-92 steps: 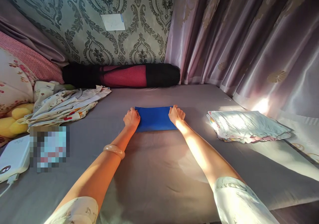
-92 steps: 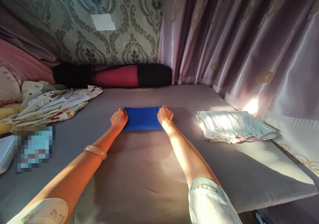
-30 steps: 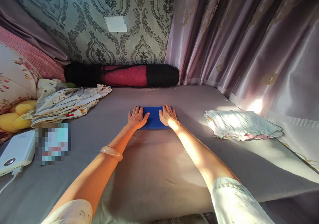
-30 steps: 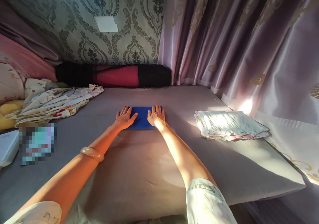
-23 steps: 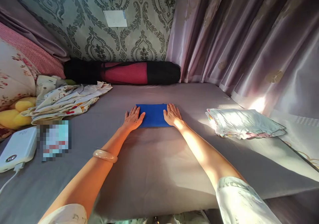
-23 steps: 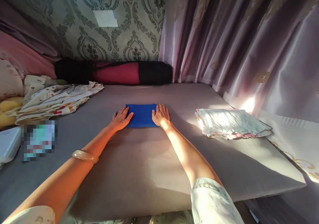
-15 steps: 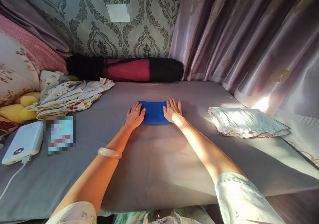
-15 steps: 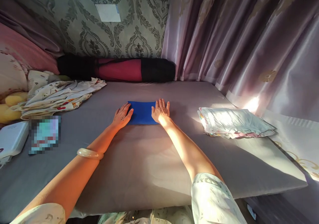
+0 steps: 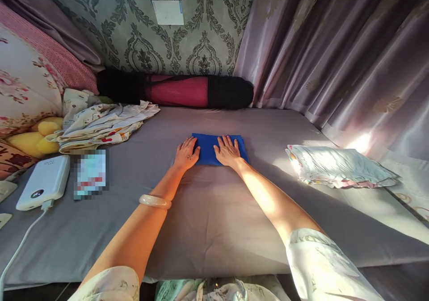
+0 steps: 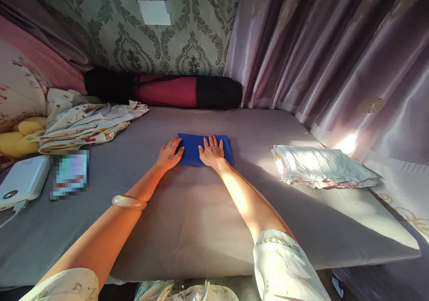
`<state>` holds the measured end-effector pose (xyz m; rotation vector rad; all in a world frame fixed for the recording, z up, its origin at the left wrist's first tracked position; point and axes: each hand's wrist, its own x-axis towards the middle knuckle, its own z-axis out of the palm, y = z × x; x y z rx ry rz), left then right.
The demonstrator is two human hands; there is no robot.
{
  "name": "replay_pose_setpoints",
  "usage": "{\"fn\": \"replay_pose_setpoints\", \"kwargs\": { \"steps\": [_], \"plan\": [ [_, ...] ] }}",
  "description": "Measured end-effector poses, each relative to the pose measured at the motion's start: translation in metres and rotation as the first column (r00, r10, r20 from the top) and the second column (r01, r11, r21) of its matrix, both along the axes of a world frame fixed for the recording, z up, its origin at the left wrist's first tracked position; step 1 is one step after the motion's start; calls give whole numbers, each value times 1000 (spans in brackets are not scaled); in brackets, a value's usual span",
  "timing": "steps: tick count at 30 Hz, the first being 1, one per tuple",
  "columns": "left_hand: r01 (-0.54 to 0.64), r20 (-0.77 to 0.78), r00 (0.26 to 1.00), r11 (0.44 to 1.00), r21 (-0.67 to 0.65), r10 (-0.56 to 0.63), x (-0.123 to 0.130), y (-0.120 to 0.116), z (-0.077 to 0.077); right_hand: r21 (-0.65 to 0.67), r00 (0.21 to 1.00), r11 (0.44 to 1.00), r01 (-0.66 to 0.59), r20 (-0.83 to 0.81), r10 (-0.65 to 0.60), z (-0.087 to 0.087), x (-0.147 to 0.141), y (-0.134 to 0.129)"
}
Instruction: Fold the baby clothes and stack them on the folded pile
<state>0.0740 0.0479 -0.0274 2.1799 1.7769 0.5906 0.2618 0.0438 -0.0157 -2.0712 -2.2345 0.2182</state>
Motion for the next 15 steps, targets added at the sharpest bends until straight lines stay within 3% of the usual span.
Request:
{"fn": "replay_pose_setpoints", "kwargs": {
  "steps": [3,6,10,15],
  "plan": [
    [-2,51,999,1000,13,1,-1,2,-2,-36,1000,999,30,1,-30,8,-11,2],
    [-32,152,988,999,42,25,-4,6,-5,22,999,1000,-12,-31,13,11,-31,3],
    [-65,297,954,996,63,44,-8,12,-6,63,991,993,-97,-81,102,4,-55,3],
    [-132,411,904,991,6,118,-11,12,-3,33,989,995,-94,-112,97,-6,-60,4]
  ]
}}
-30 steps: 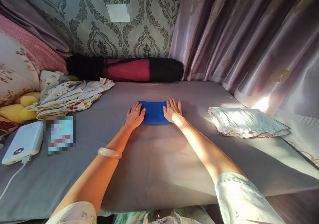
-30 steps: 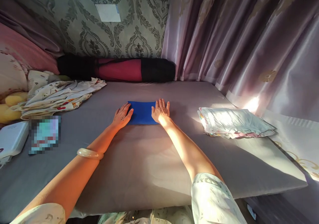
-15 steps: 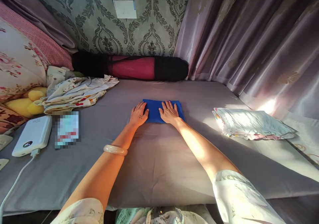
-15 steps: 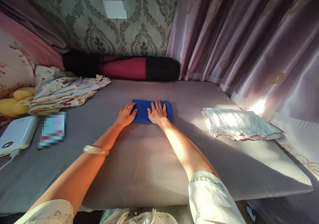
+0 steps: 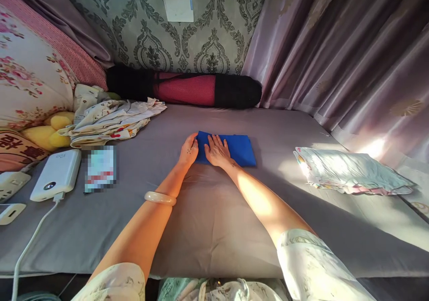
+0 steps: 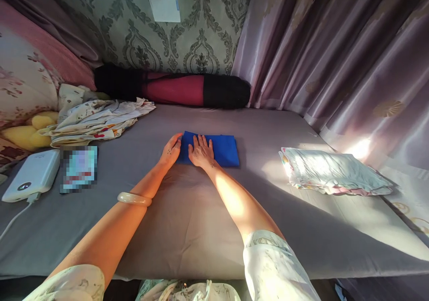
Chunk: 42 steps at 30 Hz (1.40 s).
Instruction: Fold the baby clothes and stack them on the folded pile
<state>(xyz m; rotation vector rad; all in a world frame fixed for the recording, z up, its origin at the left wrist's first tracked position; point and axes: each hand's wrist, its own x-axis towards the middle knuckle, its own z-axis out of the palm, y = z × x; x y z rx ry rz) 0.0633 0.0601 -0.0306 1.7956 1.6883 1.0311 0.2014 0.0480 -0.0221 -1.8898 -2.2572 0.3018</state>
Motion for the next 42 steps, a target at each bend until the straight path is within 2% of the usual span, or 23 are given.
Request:
{"fn": "replay_pose_setpoints", "kwargs": {
  "steps": [4,8,11,14,16,20,27,30,32,36,39,42],
  "plan": [
    [-49,97,994,999,-11,50,0,-2,4,-21,1000,1000,4,14,-3,1,2,2],
    [-86,192,978,996,-7,86,-2,-1,5,-58,999,998,3,44,0,11,-1,4],
    [-107,320,942,994,-10,104,-4,4,1,-4,998,1000,0,67,0,18,-12,7],
    [-113,445,888,993,-34,116,-5,7,-3,72,996,996,-58,74,53,20,-30,12],
    [-106,495,860,993,-59,121,-5,7,-3,53,994,995,-83,75,79,18,-41,15],
    [-93,525,842,992,-88,126,-4,6,-1,-49,994,996,-79,75,82,12,-52,18],
    [-89,495,861,992,-86,121,-4,7,-3,-53,996,995,-79,39,81,10,-50,17],
    [-75,462,881,995,-66,97,-4,5,-1,-47,997,996,-78,2,78,10,-50,18],
    [-55,419,906,998,-44,68,-4,3,2,-39,993,995,-87,-81,83,11,-47,19],
    [11,217,976,1000,4,-12,-1,-3,8,26,970,999,-41,-239,46,19,-26,16],
    [93,-37,995,994,53,-91,4,-9,8,91,990,996,-17,-139,29,22,4,8],
    [189,-309,939,977,95,-152,10,-15,5,80,999,996,-29,17,28,20,35,-1]
  ]
}}
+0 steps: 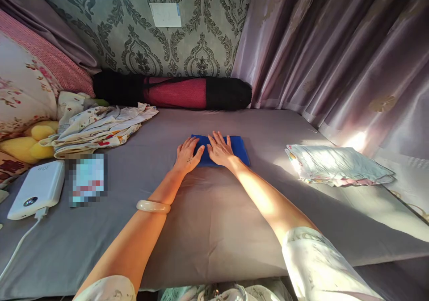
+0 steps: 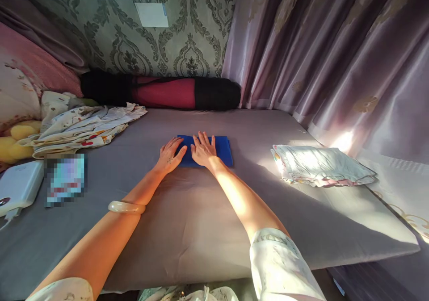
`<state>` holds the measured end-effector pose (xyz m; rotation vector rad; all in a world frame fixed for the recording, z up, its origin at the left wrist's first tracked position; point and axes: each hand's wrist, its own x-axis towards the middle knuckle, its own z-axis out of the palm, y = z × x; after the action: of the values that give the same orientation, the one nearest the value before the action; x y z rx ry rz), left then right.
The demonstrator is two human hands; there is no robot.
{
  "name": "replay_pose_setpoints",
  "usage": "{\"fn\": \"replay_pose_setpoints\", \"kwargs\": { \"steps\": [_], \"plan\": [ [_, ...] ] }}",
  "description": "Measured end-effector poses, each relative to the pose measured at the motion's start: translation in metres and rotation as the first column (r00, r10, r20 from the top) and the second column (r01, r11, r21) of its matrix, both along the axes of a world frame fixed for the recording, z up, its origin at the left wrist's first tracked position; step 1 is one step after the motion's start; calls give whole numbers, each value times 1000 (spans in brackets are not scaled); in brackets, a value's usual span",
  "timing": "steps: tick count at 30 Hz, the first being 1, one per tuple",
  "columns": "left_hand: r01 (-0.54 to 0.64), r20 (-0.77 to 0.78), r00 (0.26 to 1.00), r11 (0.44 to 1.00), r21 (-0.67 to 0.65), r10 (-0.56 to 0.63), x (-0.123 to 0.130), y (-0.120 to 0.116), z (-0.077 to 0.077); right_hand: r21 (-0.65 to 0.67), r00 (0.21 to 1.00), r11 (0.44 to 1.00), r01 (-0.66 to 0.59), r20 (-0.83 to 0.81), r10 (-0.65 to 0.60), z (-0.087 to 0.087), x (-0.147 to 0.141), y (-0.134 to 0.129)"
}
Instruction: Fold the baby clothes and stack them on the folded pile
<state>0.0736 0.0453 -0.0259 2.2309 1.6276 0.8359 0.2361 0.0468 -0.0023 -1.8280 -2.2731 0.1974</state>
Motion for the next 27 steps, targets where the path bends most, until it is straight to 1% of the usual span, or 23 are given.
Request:
{"fn": "replay_pose_setpoints", "kwargs": {
  "steps": [2,4,8,11,14,18,21,23,24,27],
  "plan": [
    [50,-139,989,999,8,-49,3,-3,-2,-30,998,1000,-9,63,11,-4,15,-4],
    [95,-232,968,995,-25,-98,4,-5,-4,-58,995,998,-20,93,25,-10,24,-6],
    [115,-323,936,989,-95,-140,4,-4,-4,-54,994,998,-16,110,22,-19,26,-7],
    [99,-351,928,990,-105,-130,4,-4,-3,-50,994,999,-14,109,19,-22,25,-7],
    [93,-361,925,992,-89,-119,5,-5,-1,-44,996,999,-18,88,21,-20,24,-7],
    [117,-352,930,993,3,-109,6,-9,1,-70,999,997,-28,43,31,-13,28,-7],
    [140,-340,934,988,69,-109,7,-11,2,-25,999,999,28,40,-27,-8,37,-7],
    [158,-335,933,986,52,-132,7,-11,1,22,993,995,94,67,-95,-8,47,-6],
    [165,-334,931,986,26,-147,8,-11,0,25,989,992,122,83,-123,-8,52,-5],
    [161,-328,929,985,-60,-172,8,-9,-2,-47,979,982,180,109,-174,-14,64,-3]
  ]
}}
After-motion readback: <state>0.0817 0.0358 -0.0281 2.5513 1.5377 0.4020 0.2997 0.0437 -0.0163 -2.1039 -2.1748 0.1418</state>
